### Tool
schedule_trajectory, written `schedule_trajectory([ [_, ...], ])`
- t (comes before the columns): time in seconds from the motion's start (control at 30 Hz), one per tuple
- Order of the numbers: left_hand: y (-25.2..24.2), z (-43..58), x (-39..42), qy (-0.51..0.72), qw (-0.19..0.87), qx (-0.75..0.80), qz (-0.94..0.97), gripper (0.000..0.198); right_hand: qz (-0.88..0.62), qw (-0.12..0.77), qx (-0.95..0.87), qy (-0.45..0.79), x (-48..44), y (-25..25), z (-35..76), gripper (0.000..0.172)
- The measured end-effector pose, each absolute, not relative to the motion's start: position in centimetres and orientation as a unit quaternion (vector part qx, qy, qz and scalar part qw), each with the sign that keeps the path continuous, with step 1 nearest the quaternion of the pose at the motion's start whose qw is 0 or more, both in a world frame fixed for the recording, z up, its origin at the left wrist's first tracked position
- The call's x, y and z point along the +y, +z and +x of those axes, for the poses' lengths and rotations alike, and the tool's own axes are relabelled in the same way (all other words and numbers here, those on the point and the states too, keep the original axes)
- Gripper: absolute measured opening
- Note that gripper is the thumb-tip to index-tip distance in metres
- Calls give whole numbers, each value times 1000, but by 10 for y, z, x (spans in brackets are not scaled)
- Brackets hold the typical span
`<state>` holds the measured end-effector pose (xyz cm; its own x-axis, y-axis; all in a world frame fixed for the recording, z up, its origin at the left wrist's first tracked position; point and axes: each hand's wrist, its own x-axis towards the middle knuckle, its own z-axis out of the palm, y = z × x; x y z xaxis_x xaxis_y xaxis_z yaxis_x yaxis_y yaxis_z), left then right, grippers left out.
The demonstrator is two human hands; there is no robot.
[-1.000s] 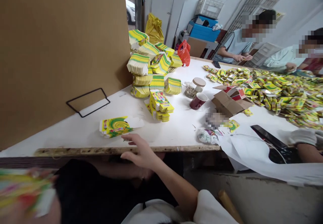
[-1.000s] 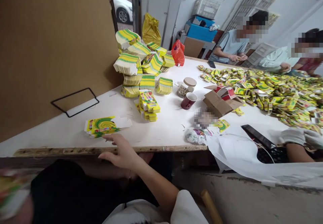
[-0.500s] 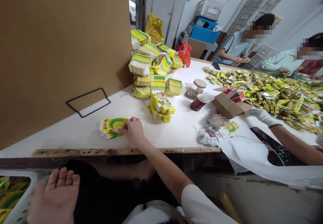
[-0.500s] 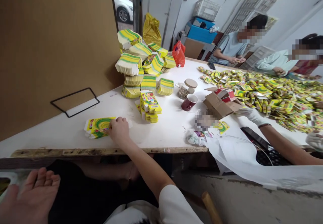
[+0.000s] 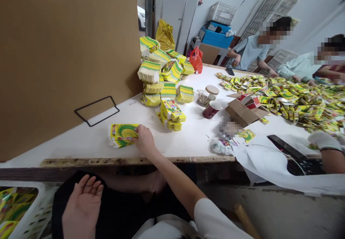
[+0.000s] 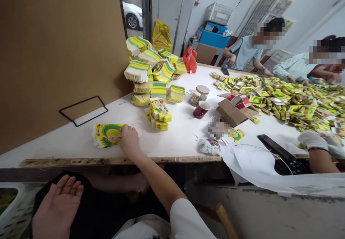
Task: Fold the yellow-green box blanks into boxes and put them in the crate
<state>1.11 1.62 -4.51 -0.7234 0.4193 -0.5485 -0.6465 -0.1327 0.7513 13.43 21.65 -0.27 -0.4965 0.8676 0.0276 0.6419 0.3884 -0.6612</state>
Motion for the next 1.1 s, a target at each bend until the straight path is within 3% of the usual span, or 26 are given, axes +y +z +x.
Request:
schedule_trajectory([
  [0.17, -50, 40, 32, 723, 423, 540, 81, 68, -358, 201, -839, 358, 177, 9, 154, 24],
  [0.3, -27, 59, 46, 771, 352, 522, 96, 60, -218, 196, -829, 477, 141, 6, 170, 23],
  [0.43, -18, 65, 48, 788, 269, 534, 148, 67, -215, 250, -730, 599, 128, 0, 178, 36],
  [0.63, -32, 66, 36, 757, 284, 560, 181, 82, -269, 214, -795, 500, 124, 12, 180, 31],
  [0.9, -1, 83, 44, 763, 299, 563, 111, 87, -236, 234, -713, 618, 117, 11, 176, 52],
  [1.0, 12, 78, 49, 811, 225, 530, 107, 78, -218, 191, -720, 630, 108, 6, 175, 70],
  [1.1, 23, 68, 53, 830, 180, 521, 85, 83, -178, 169, -745, 620, 100, 5, 174, 86],
])
